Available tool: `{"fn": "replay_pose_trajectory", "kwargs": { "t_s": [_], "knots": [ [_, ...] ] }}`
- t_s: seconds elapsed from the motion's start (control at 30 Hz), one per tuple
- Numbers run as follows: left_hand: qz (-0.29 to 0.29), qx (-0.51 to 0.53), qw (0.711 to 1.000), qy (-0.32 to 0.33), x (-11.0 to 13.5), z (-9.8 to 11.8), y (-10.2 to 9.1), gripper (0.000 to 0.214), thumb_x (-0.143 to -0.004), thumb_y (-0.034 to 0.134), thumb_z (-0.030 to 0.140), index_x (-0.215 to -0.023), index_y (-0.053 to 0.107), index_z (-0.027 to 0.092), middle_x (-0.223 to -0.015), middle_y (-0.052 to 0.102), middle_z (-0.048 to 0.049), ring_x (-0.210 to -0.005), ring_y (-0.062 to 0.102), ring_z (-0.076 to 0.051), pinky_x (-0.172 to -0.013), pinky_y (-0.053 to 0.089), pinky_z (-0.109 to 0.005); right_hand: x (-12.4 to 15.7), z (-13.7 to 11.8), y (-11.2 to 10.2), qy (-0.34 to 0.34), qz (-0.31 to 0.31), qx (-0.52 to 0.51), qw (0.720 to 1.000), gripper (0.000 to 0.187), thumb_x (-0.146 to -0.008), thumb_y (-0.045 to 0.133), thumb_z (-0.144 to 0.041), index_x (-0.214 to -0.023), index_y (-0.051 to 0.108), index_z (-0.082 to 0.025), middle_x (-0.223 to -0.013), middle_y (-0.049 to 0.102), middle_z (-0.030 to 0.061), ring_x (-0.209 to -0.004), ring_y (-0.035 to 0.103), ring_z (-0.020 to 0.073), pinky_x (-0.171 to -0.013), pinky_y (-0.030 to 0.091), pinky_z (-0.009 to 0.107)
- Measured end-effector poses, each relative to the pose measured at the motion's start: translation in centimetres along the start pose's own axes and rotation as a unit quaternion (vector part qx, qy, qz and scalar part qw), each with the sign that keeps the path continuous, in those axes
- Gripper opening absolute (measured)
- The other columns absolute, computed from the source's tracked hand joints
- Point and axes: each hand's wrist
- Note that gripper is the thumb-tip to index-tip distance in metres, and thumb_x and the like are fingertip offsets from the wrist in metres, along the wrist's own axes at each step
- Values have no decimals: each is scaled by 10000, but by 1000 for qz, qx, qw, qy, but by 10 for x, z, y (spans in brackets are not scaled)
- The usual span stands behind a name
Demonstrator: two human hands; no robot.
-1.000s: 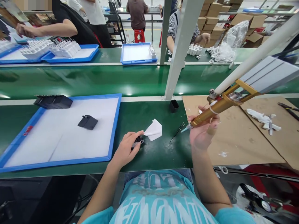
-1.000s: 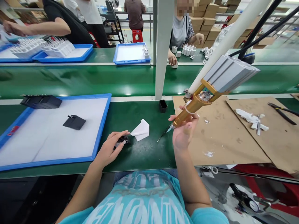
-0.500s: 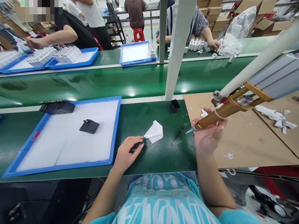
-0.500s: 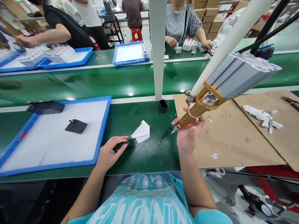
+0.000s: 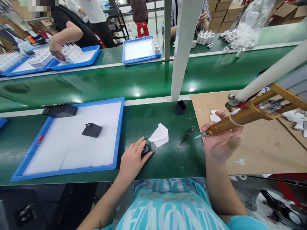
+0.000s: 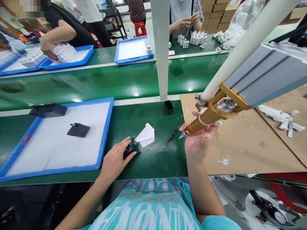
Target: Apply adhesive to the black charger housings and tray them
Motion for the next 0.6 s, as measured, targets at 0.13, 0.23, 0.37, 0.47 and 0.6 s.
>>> {"fn": "replay_pose_trajectory", "kwargs": {
  "t_s": [0.13,0.23,0.37,0.47,0.6],
  "knots": [
    [-32,-7,999,-13,2,-1,-1,354,-936,520,365,-1243,526,187,-1139,670,-126,-956,655,-274,-747,533,-365,1,-2,0,-8,2,-13,1000,506,-757,550,-645,-1170,538,-353,-1164,595,48,-674,632,161,-480,486,301],
    [-58,40,997,-30,2,-6,-3,374,-941,496,391,-1263,527,202,-1049,667,-110,-947,650,-259,-724,537,-335,0,0,0,-10,2,-18,1000,511,-751,555,-646,-1165,534,-348,-1169,585,56,-719,647,180,-471,487,299],
    [-57,276,944,-173,-2,-10,-5,505,-927,509,451,-1375,419,236,-1050,644,-81,-891,655,-220,-733,542,-324,0,2,-1,-3,1,-28,1000,488,-736,584,-643,-1114,522,-341,-1208,573,54,-733,662,188,-480,490,306],
    [-32,546,780,-302,-7,-3,-4,600,-929,458,522,-1440,308,245,-912,628,-47,-713,639,-180,-548,512,-272,0,4,-2,-1,-5,-26,1000,497,-721,604,-643,-1091,506,-326,-1193,586,58,-762,675,205,-490,497,313],
    [-23,727,592,-348,-15,12,-8,592,-911,455,523,-1412,387,215,-831,591,-50,-630,567,-138,-424,407,-198,0,4,-1,-8,-1,-28,1000,500,-723,611,-628,-1093,503,-309,-1145,603,49,-682,661,176,-507,502,320]
  ]
}}
Point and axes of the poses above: each hand's wrist, its own x-axis away from the middle knuckle, its own y-axis out of the palm, z = x × y
